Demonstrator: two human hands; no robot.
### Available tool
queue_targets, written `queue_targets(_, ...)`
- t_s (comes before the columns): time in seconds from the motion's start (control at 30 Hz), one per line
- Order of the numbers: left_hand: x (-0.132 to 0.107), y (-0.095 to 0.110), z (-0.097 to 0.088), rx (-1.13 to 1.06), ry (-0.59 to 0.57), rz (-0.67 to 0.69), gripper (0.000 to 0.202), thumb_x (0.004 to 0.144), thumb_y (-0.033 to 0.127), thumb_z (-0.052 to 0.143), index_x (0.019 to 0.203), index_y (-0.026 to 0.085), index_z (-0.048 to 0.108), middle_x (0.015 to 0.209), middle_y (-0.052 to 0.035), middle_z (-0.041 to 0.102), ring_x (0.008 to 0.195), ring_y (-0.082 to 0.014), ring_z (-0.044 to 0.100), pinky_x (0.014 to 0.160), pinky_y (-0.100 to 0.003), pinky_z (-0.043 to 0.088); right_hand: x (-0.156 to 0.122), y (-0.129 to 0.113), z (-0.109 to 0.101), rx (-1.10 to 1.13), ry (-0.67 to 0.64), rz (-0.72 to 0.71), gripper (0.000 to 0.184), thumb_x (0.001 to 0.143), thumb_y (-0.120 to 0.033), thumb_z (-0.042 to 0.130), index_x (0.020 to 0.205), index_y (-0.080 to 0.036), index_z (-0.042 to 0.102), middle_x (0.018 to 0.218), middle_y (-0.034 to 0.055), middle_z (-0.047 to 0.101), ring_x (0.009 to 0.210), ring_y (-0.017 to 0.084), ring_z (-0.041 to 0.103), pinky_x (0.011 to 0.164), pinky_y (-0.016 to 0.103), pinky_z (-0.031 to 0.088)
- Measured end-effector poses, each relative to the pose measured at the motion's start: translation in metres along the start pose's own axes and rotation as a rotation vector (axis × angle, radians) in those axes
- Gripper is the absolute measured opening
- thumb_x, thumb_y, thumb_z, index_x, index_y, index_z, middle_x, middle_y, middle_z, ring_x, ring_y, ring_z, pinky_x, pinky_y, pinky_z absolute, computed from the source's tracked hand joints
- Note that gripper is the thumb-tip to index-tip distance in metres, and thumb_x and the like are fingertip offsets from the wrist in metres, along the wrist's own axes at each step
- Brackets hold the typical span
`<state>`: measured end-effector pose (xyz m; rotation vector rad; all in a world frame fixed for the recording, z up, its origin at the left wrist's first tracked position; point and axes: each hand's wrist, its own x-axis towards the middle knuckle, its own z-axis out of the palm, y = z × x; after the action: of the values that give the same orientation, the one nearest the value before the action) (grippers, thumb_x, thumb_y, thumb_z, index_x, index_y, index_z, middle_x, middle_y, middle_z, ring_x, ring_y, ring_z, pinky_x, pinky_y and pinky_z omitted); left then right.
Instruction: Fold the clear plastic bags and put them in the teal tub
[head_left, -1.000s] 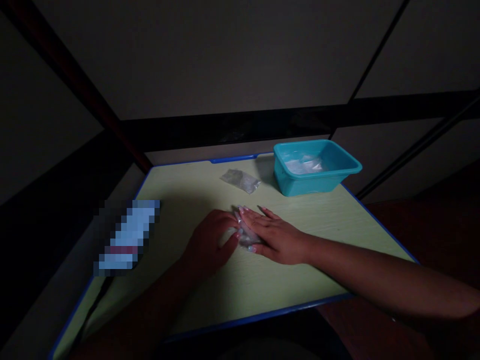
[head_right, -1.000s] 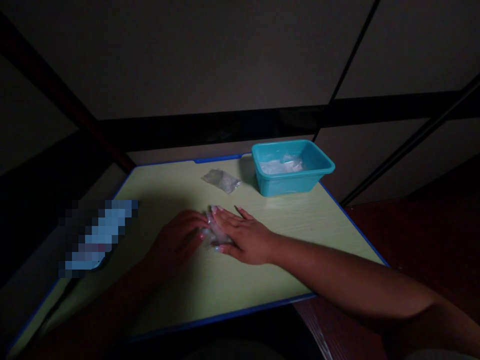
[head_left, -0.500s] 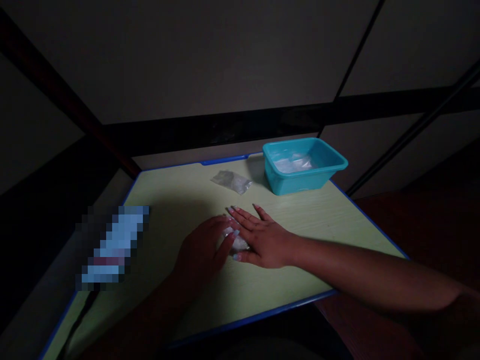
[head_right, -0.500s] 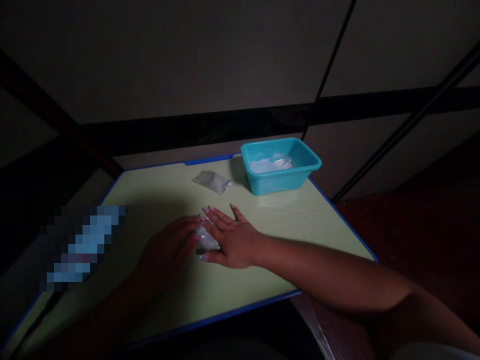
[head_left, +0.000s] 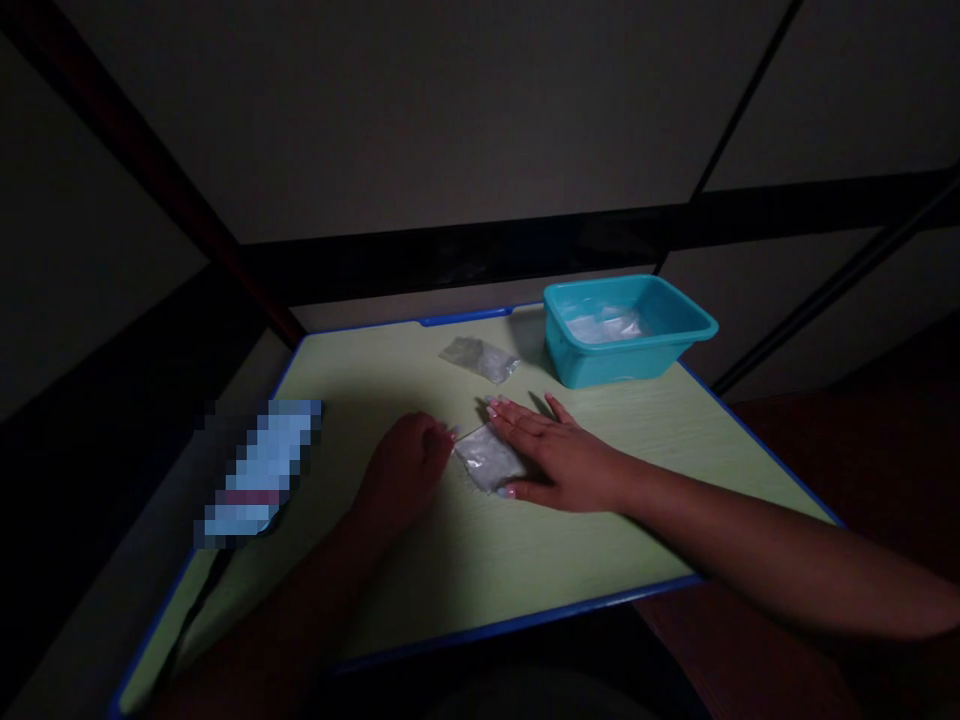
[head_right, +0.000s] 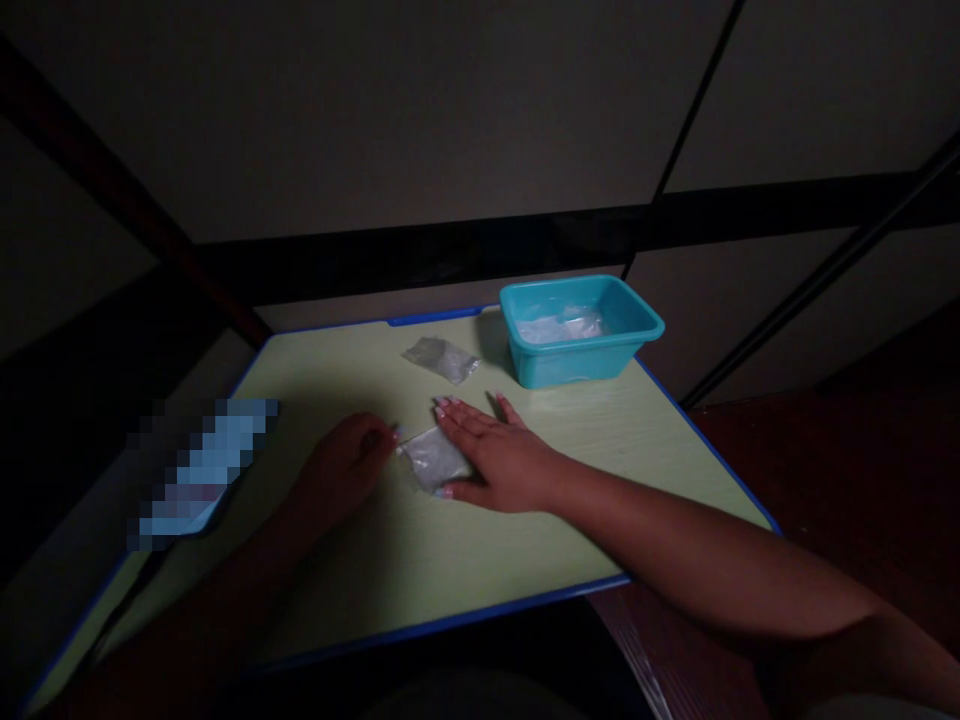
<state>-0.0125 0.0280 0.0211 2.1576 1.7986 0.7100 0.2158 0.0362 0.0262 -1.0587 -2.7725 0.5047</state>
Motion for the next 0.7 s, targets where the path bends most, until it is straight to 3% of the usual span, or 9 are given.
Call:
queue_targets(0.1,0.005,-0.005,0.014,0.022,0.003,0.035,0.016,0.080,0.030,0.056,0.069,0.020,0.052,0.073,-0.0017,0.055,0.077,-0.0194,0.053,0.075,-0.033,0.042,0.000,-0.002,-0.001,-0.002,0.005,-0.011,0.085,0.086,-0.050,0.054,0.151,-0.015,0.014,0.155,0.0177,0.017,0.144,0.028,0.015,0.111,0.061,-0.001)
queue_targets(0.27,0.006,-0.004,0.022,-0.018,-0.049,0.023,0.013,0.076,0.028,0.060,0.067,0.020,0.055,0.076,-0.0027,0.060,0.080,-0.0200,0.053,0.081,-0.034,0.040,0.000,-0.003,0.004,0.000,-0.022,-0.046,0.087,0.086,-0.049,0.055,0.151,-0.014,0.010,0.156,0.0168,0.013,0.145,0.026,0.013,0.111,0.060,0.001)
queue_targets(0.7,0.011,-0.002,0.009,-0.204,-0.146,-0.105,0.008,0.071,0.026,0.054,0.066,0.019,0.055,0.061,0.0047,0.056,0.060,-0.0134,0.051,0.060,-0.025,0.039,-0.002,-0.004,0.007,0.073,-0.100,-0.187,0.082,0.088,-0.046,0.055,0.152,-0.022,0.009,0.156,0.0121,0.013,0.145,0.024,0.012,0.112,0.059,-0.004)
